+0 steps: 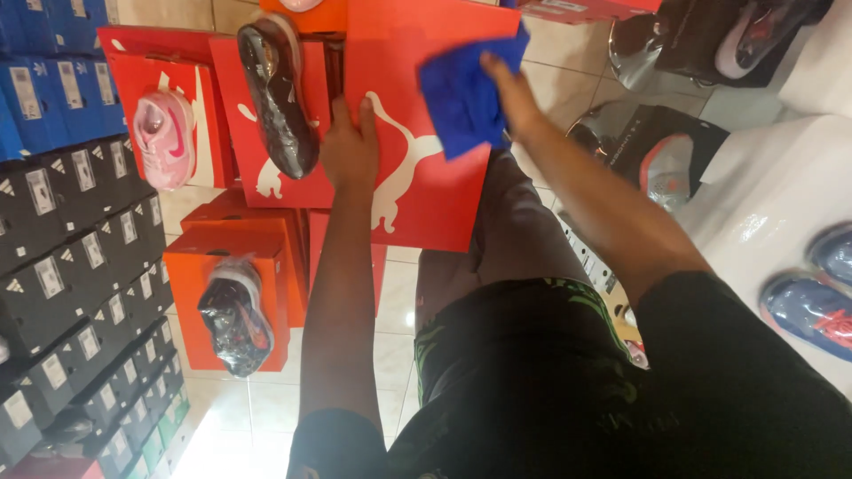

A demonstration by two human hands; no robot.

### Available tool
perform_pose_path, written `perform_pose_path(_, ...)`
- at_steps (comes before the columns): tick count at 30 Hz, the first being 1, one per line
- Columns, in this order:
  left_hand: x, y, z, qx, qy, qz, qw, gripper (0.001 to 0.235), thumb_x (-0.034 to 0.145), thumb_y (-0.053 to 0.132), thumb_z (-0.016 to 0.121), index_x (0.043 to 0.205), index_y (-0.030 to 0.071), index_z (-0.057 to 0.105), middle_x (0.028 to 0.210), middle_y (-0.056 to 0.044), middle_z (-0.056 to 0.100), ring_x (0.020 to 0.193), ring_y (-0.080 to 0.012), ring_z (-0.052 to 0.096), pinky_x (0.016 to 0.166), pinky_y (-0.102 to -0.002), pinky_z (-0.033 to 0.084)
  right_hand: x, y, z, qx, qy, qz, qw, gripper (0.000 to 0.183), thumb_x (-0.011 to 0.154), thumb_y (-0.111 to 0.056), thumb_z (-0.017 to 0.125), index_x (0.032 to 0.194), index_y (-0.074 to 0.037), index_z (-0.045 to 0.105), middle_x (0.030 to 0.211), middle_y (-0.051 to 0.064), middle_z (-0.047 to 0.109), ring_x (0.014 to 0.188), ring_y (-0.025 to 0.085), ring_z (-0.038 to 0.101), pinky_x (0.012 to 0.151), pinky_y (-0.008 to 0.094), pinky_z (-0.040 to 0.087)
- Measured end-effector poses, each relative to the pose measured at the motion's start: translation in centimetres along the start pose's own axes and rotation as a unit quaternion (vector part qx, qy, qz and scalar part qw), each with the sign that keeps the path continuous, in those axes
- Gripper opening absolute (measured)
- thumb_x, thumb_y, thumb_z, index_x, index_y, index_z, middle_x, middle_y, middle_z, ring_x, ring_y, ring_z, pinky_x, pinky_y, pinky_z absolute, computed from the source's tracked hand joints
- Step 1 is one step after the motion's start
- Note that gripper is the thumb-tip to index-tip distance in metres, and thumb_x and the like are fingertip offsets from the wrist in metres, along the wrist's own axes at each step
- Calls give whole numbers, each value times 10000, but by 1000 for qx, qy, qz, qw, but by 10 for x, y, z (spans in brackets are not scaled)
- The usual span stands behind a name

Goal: Wiping dust from shoeboxes using a cleaning cloth in a warehouse setting.

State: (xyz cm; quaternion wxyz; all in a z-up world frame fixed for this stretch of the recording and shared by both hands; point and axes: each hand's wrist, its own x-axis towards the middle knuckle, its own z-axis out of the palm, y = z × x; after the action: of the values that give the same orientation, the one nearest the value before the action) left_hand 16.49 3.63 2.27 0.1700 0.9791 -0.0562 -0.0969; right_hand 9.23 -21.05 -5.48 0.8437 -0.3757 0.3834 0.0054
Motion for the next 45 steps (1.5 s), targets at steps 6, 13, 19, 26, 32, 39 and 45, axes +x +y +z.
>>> perform_pose_path(6, 1, 0, 11, 11, 36, -4, 999, 624, 1025, 618, 300, 1317, 98, 483, 917, -220, 754, 749, -515, 689, 529, -612, 493, -47, -8, 20, -76, 72, 17, 994, 673, 710, -641, 648, 1142, -135, 746, 1053, 79, 814, 988, 211, 800, 905, 355, 669)
perform_pose_path(13, -3, 11, -2, 9, 5, -26, 1000, 613, 1010, 632, 252, 1280, 123, 461, 970, -207, 752, 805, -522, 674, 601, -637, 478, -181, 176, -5, -31, 83, 121, 989, 606, 831, -397, 727, 1306, -35, 628, 1177, 121, 734, 1006, 207, 713, 916, 358, 607)
perform_pose_path(19, -2, 6, -3, -12, 0, -10, 1000, 540, 1027, 586, 298, 1220, 109, 462, 999, -225, 747, 855, -532, 661, 667, -649, 467, -112, 125, -8, -15, 91, 99, 991, 513, 826, -325, 760, 1271, -100, 639, 1148, 95, 739, 987, 227, 713, 847, 407, 632)
perform_pose_path(26, -4, 11, -4, -32, 11, 12, 999, 565, 1025, 602, 293, 1231, 110, 481, 862, -168, 745, 691, -472, 674, 500, -579, 479, -13, -56, 30, -9, 54, 43, 998, 689, 674, -509, 706, 1194, -57, 706, 1120, 151, 803, 999, 285, 802, 922, 418, 678)
perform_pose_path(32, -4, 8, 7, 38, 19, -3, 999, 523, 1059, 614, 273, 1207, 156, 476, 883, -125, 728, 735, -393, 703, 598, -540, 533, -70, 21, 29, -49, 89, 7, 995, 748, 788, -577, 740, 1281, -24, 635, 1263, 236, 666, 1181, 363, 643, 1030, 518, 549)
perform_pose_path(39, -9, 15, 2, 53, -21, -48, 997, 580, 1064, 668, 230, 1322, 214, 483, 1098, -93, 756, 919, -380, 751, 834, -553, 600, -157, 160, -17, -92, 73, 104, 988, 802, 895, -500, 805, 1484, -39, 516, 1416, 243, 572, 1320, 373, 546, 1118, 567, 437)
perform_pose_path(45, -4, 5, 3, 51, -26, -18, 998, 550, 1088, 629, 255, 1338, 198, 488, 1066, -99, 767, 944, -346, 758, 834, -517, 608, -82, 25, 16, -48, 25, 41, 998, 932, 858, -638, 793, 1518, -65, 468, 1489, 261, 532, 1378, 412, 528, 1143, 620, 431)
